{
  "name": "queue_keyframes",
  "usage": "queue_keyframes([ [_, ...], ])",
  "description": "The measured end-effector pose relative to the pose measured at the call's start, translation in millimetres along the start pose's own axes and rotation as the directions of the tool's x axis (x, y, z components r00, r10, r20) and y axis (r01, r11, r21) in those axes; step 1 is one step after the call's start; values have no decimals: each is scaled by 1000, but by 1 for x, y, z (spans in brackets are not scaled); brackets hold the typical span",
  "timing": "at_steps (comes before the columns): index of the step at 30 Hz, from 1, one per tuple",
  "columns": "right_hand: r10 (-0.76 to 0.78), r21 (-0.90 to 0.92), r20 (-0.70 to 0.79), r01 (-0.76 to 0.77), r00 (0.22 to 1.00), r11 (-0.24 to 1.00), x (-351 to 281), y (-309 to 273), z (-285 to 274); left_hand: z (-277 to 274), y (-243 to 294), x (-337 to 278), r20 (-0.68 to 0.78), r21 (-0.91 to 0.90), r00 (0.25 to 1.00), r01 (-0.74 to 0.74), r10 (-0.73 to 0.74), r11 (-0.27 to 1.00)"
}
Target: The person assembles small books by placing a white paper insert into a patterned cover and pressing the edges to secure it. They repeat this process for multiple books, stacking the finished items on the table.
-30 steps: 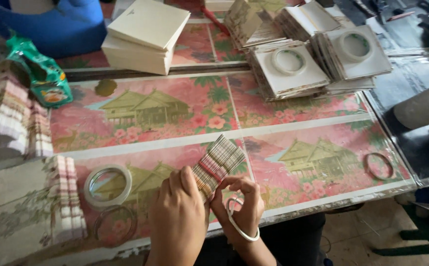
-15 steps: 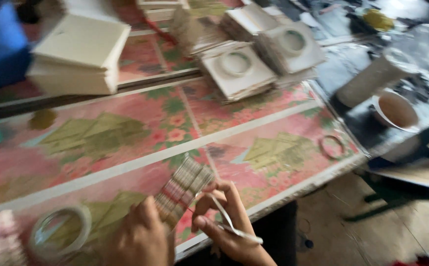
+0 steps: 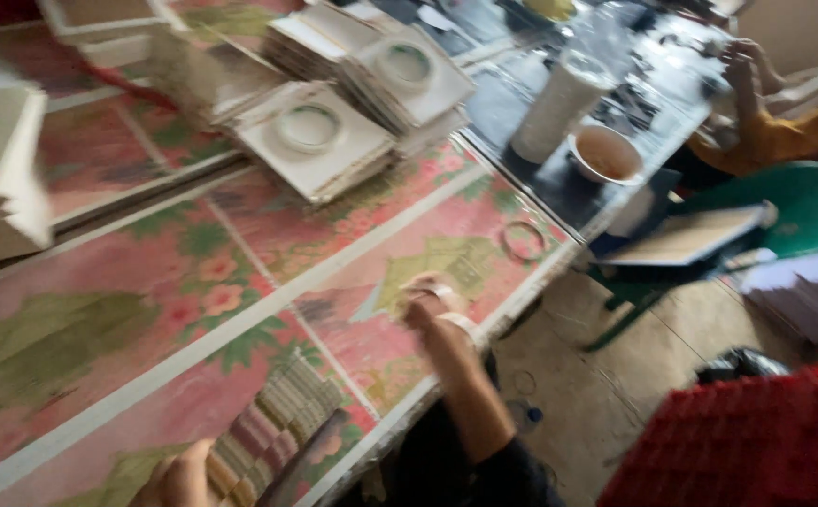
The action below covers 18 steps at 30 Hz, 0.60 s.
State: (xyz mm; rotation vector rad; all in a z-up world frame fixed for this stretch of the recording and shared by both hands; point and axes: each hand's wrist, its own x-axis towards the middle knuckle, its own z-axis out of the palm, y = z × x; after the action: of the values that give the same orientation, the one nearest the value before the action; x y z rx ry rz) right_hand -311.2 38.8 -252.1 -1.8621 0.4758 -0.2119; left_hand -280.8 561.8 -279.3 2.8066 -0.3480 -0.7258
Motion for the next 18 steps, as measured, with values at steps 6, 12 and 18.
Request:
queue_keyframes([
  [6,-112,-88,-370,85,922,992,-17,-92,-103,-126,124,-120,-781,168,569,-206,258,964],
  [12,-300,-171,-420,250,857,953,29,-89,-148,-140,146,-123,-789,303,522,-129,324,944],
  [18,8,-527,-459,-279,889,803,-14,-173,-115,-170,161,-140,-769,320,533,-156,352,935],
])
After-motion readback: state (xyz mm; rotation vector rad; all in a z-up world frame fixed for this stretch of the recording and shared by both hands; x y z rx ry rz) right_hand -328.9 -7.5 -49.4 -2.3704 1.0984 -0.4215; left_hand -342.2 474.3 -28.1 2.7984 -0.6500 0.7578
